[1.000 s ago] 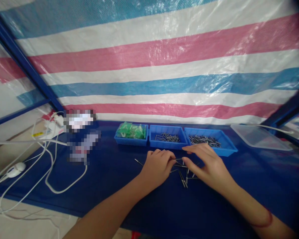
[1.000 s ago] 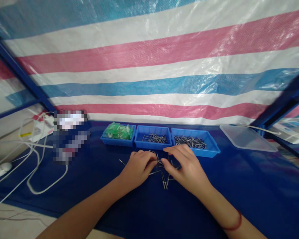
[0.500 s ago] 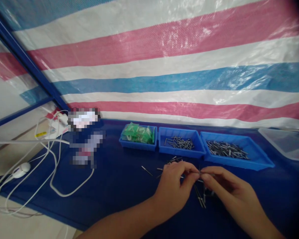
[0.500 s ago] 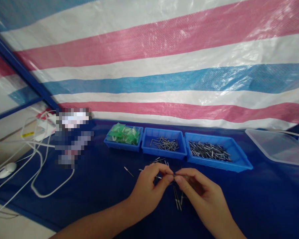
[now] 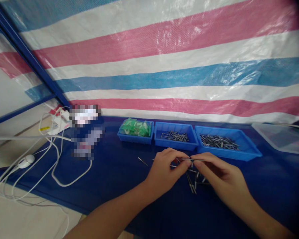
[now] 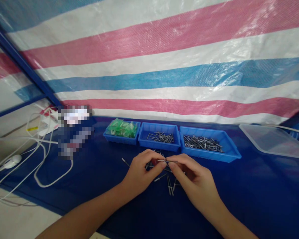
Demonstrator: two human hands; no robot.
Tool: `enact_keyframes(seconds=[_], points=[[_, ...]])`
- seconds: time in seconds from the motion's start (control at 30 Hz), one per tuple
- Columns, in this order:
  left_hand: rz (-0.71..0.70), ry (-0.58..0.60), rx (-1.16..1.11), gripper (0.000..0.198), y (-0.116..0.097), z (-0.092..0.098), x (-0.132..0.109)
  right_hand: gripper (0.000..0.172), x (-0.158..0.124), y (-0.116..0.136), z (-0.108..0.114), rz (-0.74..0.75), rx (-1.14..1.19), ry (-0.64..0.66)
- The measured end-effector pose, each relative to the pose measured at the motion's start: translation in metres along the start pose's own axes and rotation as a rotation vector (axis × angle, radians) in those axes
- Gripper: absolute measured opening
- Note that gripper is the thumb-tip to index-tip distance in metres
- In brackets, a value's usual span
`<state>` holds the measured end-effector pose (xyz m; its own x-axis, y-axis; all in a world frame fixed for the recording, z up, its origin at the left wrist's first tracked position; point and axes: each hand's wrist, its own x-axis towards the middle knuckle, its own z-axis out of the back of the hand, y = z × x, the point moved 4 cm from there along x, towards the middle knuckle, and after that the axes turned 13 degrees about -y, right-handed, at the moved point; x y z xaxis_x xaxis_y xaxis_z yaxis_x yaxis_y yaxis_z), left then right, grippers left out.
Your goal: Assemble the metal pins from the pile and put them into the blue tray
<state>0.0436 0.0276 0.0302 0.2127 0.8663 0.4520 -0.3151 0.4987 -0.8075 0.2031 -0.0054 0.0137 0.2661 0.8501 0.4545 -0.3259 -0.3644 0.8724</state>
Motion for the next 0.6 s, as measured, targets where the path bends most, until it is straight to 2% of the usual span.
enact_keyframes(seconds=[0.17,0.27,0.33,0.43,0.5,0.6], points=[[-0.036,-0.050,-0.019,0.010,0.000,0.002,-0.001,0.010,0.001,0.002,-0.005,0.077,-0.050,0.071],[-0.042,-0.022,0.022,0.013,-0.001,0.003,0.000,0.010,0.004,0.003,-0.005,0.125,-0.064,0.088],[-0.055,0.045,0.095,0.021,-0.003,0.005,0.002,0.012,0.011,0.003,0.003,0.152,-0.083,0.013],[-0.125,0.194,0.242,0.028,-0.007,0.012,0.009,0.017,0.029,-0.001,0.032,0.165,-0.206,-0.215],[-0.180,0.254,0.328,0.025,-0.010,0.020,0.015,0.019,0.041,-0.008,0.054,0.161,-0.399,-0.332],[-0.210,0.315,0.439,0.025,-0.007,0.033,0.022,0.022,0.056,-0.021,0.075,0.256,-0.784,-0.382]])
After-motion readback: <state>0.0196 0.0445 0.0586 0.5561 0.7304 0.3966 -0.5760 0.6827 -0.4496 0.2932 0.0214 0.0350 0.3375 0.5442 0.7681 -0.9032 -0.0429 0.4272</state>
